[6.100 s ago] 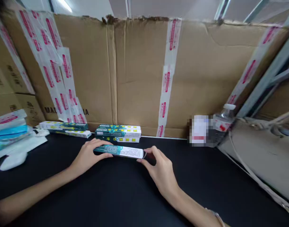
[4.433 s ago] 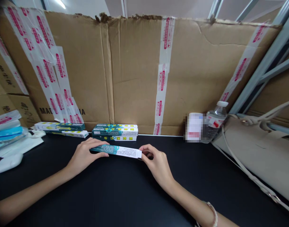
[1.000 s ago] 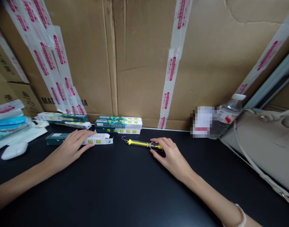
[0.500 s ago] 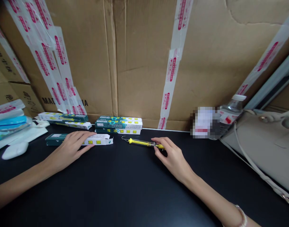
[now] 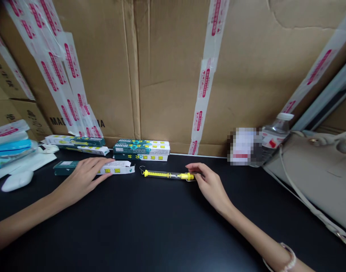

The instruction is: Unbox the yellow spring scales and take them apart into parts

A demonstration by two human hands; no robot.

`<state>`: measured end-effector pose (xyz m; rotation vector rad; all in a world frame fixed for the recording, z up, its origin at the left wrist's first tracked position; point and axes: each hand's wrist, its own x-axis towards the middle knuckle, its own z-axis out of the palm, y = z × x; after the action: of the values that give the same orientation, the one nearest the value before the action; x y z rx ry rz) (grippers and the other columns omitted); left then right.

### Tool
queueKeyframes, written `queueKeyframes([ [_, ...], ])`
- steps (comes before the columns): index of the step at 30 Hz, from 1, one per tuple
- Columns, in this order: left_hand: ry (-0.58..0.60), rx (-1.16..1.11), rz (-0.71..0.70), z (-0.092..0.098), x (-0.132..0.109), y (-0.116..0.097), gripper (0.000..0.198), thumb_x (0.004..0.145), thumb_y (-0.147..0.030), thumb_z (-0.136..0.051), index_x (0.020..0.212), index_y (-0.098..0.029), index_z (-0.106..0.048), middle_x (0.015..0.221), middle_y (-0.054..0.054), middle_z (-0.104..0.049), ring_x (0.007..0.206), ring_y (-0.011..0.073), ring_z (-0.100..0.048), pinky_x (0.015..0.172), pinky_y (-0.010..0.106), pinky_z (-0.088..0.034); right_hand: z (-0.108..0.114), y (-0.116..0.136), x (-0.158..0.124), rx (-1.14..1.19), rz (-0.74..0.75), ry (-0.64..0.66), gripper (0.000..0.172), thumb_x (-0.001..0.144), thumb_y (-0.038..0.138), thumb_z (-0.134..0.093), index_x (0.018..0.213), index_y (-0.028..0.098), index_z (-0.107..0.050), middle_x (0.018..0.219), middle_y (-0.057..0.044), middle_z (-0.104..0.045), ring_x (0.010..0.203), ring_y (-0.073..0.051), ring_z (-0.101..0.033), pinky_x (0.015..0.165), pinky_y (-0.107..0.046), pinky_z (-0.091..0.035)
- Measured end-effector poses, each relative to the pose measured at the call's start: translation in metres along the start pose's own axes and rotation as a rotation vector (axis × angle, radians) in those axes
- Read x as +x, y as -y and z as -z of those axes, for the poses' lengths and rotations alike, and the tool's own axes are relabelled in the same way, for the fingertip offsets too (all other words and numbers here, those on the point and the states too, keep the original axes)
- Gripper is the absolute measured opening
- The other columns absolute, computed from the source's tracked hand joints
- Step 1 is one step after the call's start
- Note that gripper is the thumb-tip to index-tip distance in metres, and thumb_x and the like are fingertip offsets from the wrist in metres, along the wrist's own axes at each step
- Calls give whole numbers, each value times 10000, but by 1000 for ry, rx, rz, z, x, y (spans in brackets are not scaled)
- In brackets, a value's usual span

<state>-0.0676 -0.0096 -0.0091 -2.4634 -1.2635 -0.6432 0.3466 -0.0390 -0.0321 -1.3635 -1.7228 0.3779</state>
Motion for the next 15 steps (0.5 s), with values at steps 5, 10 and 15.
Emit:
queueKeyframes([
  [5, -4, -1, 1, -1, 0, 0, 495, 1047, -517, -315, 1326, -197, -570, 1239, 133, -661, 1159, 321, -601, 995, 514, -427, -1, 11, -3, -84, 55, 91, 285, 974, 423, -526, 1145, 259, -685, 1155, -77, -725, 1062, -275, -680, 944, -466, -534],
  [10, -4, 0, 8, -3, -1, 2, 513, 1044, -523, -312, 1335, -185, -565, 1236, 143, -664, 1161, 332, -607, 998, 539, -445, -3, 19, -6, -153, 179, 212, 296, 916, 436, -659, 1181, 305, -677, 1163, -57, -709, 1114, -292, -625, 987, -495, -491],
  [15, -11, -5, 2, -5, -2, 5, 497, 1057, -493, -285, 1340, -177, -544, 1312, 148, -644, 1294, 327, -554, 1163, 618, -289, -4, 17, -7, -206, 217, 219, 219, 993, 389, -545, 1143, 291, -670, 1098, -70, -707, 1039, -283, -636, 925, -493, -519],
])
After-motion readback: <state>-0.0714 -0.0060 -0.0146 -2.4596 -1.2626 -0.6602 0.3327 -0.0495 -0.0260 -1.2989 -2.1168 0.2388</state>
